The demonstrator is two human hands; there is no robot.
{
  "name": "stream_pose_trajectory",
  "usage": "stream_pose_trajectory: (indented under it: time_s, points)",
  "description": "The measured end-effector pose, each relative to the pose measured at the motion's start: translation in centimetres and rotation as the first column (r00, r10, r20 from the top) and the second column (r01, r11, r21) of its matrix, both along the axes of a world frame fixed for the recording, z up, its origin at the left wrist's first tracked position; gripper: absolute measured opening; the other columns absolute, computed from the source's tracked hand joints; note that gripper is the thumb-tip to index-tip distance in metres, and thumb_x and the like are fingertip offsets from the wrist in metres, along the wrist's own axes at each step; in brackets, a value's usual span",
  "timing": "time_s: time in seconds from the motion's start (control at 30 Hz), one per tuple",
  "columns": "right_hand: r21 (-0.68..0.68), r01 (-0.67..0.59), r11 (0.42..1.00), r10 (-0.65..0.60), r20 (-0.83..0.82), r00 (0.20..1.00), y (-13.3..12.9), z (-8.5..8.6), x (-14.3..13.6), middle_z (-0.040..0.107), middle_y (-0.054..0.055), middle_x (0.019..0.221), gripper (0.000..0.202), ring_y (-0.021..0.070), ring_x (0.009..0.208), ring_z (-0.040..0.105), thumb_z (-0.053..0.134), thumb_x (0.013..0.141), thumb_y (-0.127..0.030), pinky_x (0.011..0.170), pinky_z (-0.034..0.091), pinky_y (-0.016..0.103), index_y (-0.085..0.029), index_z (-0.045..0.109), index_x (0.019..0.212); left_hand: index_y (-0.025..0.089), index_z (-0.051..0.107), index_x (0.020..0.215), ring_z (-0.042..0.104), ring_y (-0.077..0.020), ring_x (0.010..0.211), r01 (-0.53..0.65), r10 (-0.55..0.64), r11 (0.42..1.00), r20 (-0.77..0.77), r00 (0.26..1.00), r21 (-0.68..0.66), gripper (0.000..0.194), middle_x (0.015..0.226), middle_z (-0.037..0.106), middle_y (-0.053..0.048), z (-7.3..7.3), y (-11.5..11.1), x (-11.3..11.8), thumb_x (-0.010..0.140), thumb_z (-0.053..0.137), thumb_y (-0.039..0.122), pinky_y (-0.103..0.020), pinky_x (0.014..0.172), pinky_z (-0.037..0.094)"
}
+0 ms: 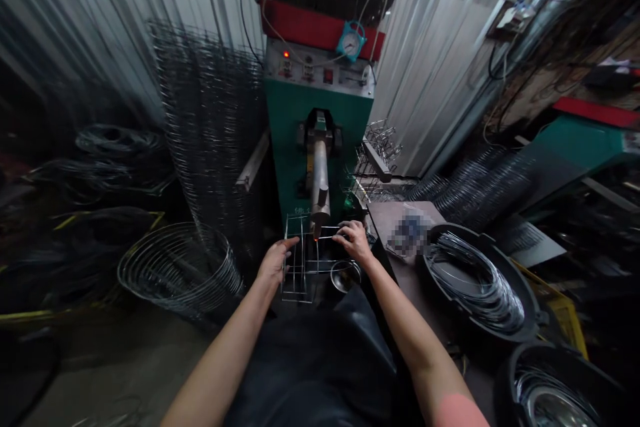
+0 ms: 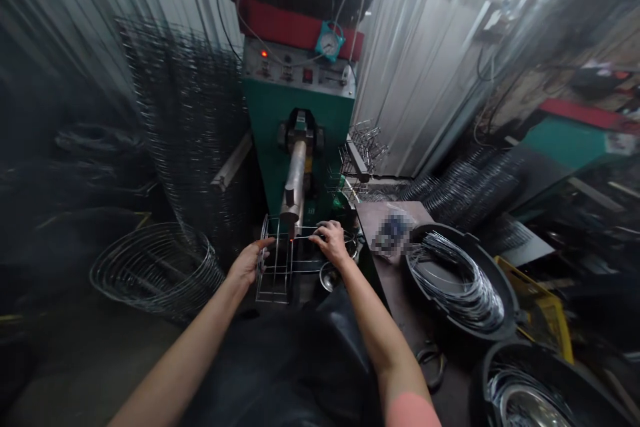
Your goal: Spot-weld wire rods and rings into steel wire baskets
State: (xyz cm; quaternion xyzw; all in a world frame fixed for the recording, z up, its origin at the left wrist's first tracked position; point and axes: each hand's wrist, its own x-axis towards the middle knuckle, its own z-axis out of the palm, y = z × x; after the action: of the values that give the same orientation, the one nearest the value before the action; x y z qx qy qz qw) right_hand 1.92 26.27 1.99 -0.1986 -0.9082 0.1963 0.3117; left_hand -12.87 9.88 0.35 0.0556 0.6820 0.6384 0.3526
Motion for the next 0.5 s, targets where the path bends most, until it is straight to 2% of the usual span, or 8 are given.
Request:
stream_pose_trajectory:
  time_s: [0.1,0.17,0.23,0.3,0.37,0.43,0.5]
  points:
    - [0.022,-0.025,0.999,0.025,0.014,1.0,-0.9,0.0,0.8,0.063,0.004,0.097,0.011,0.0202,0.095,0.047,0.065,0.077,-0.03,0.084,0.036,0.035,-0.02,0.066,0.072,0.021,0.06,0.086,0.052,-0.0233,0.097,0.02,-0.021,0.999,0.025,0.999,0.048,0.038,0.096,0.061,-0.005,-0.1,-0.9,0.2,0.053,0.066,0.039,-0.024,0.056,0.036]
    - [0.067,-0.068,0.995,0.066,0.027,0.997,-2.0,0.0,1.9,0.063,0.005,0.101,0.008,0.0212,0.098,0.047,0.063,0.078,-0.028,0.085,0.037,0.036,-0.021,0.066,0.08,0.021,0.058,0.085,0.052,-0.0226,0.099,0.022,-0.025,0.996,0.042,0.999,0.084,0.036,0.096,0.061,-0.004,-0.5,-2.0,0.5,0.053,0.067,0.036,-0.023,0.057,0.037]
    - [0.115,-0.116,0.987,0.113,0.037,0.993,-3.1,0.1,3.6,0.062,0.007,0.106,0.015,0.0217,0.101,0.047,0.06,0.08,-0.025,0.085,0.038,0.036,-0.021,0.064,0.094,0.021,0.056,0.084,0.052,-0.023,0.101,0.021,-0.029,0.994,0.07,0.997,0.108,0.034,0.099,0.061,-0.004,-1.5,-3.8,0.7,0.054,0.066,0.034,-0.024,0.059,0.039]
    - [0.144,-0.127,0.981,0.122,0.046,0.991,-3.8,0.5,5.8,0.061,0.009,0.107,0.026,0.0218,0.101,0.05,0.057,0.082,-0.022,0.084,0.039,0.037,-0.02,0.059,0.108,0.02,0.055,0.082,0.052,-0.0242,0.104,0.016,-0.045,0.985,0.168,0.985,0.17,0.03,0.103,0.06,-0.006,-2.7,-5.9,0.7,0.055,0.065,0.031,-0.027,0.061,0.043]
    - [0.128,-0.097,0.987,0.093,0.034,0.995,-4.1,1.2,8.2,0.063,0.009,0.104,0.029,0.0215,0.096,0.055,0.055,0.083,-0.023,0.081,0.04,0.037,-0.02,0.056,0.113,0.019,0.054,0.078,0.052,-0.0259,0.106,-0.005,-0.087,0.962,0.323,0.943,0.273,0.024,0.107,0.061,-0.009,-3.9,-8.2,0.5,0.057,0.063,0.026,-0.031,0.064,0.046]
    - [0.063,-0.076,0.995,0.076,-0.005,0.997,-4.2,2.1,10.4,0.064,0.008,0.098,0.027,0.0207,0.09,0.058,0.055,0.083,-0.026,0.08,0.041,0.037,-0.02,0.058,0.109,0.019,0.055,0.075,0.052,-0.0285,0.108,-0.03,-0.166,0.918,0.453,0.876,0.395,0.018,0.109,0.061,-0.012,-4.6,-10.2,0.4,0.059,0.061,0.024,-0.037,0.069,0.047]
    - [-0.024,-0.07,0.997,0.069,-0.064,0.996,-4.4,3.4,11.9,0.065,0.006,0.094,0.024,0.0199,0.088,0.058,0.057,0.083,-0.032,0.079,0.043,0.036,-0.021,0.06,0.104,0.018,0.058,0.074,0.051,-0.0312,0.109,-0.021,-0.278,0.86,0.504,0.818,0.51,0.015,0.112,0.06,-0.015,-4.9,-11.5,0.5,0.062,0.06,0.026,-0.042,0.072,0.047]
